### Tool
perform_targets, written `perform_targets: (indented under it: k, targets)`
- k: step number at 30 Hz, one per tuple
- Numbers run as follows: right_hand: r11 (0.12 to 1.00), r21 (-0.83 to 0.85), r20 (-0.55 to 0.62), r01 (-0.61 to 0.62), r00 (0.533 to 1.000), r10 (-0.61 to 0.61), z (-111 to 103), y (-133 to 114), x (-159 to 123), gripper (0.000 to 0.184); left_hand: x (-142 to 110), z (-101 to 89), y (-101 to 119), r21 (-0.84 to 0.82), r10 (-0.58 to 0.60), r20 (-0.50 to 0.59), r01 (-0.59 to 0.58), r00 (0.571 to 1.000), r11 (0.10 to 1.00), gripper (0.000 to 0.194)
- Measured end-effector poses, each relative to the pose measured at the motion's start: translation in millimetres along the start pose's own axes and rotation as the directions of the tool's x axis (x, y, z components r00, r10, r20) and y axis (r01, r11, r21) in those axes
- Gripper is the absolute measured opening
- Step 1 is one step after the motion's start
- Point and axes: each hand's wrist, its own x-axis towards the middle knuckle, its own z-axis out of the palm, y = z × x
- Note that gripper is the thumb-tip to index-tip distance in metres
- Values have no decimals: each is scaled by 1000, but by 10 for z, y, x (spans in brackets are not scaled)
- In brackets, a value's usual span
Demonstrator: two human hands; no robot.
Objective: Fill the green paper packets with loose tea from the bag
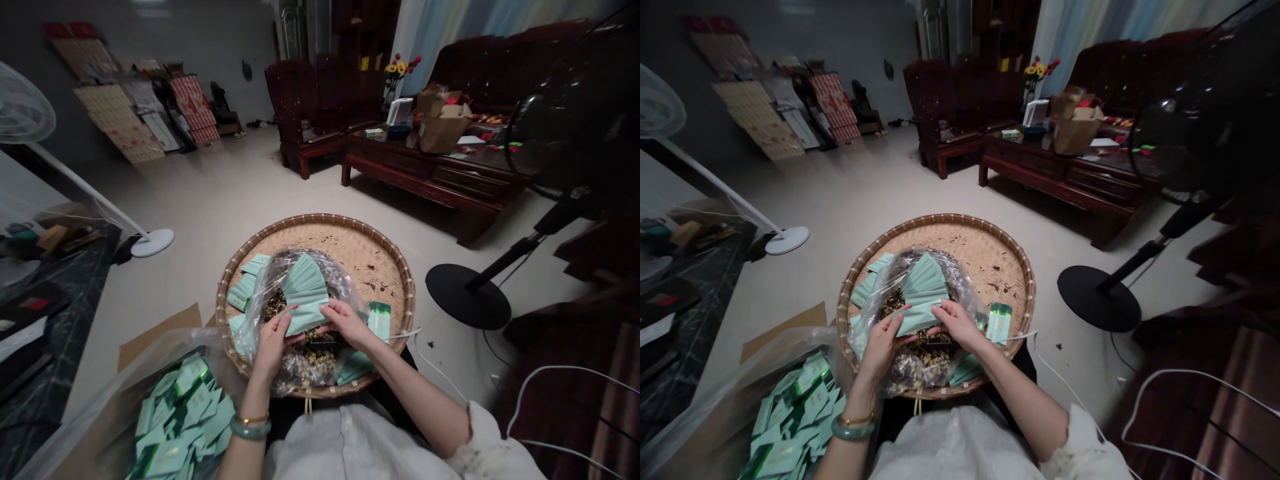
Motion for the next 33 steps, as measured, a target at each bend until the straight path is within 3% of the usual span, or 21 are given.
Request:
perform_targets:
  k: [5, 9, 11, 13, 14, 16, 18, 25, 29, 33]
  targets:
    - [992, -31, 187, -123, 974, 126, -26, -29, -57, 46, -4, -53, -66, 109, 29, 74, -37, 997, 993, 59]
    - [988, -108, 120, -115, 985, 128, -69, 22, -44, 47, -2, -142, -125, 377, 209, 2, -194, 978, 906, 49]
    - [985, -146, 85, -93, 991, 106, -77, 56, -51, 48, -44, -146, -117, 596, 427, -30, -327, 904, 734, 43]
    - [979, -189, 55, -73, 995, 85, -70, 86, -74, 47, -110, -109, -90, 774, 658, 85, -465, 748, 429, 48]
    - [977, -204, 48, -63, 996, 74, -61, 100, -89, 47, -144, -81, -75, 816, 687, 208, -511, 697, 271, 53]
    - [978, -202, 60, -49, 996, 63, -34, 129, -123, 46, -191, -26, -59, 824, 620, 421, -565, 662, 45, 51]
    - [984, -164, 87, -62, 993, 77, -4, 160, -151, 46, -200, 4, -71, 796, 552, 523, -603, 649, -46, 52]
    - [989, 33, 43, -141, 989, 139, 59, 189, -169, 42, -113, -57, -243, 749, 554, 570, -661, 606, -48, 58]
    - [986, 44, 59, -162, 985, 160, 83, 80, -180, 45, -74, -88, -312, 775, 602, 508, -632, 617, -6, 59]
    - [984, 37, 93, -173, 981, 169, 1, -113, -183, 50, -5, -135, -329, 786, 656, 405, -609, 637, 106, 56]
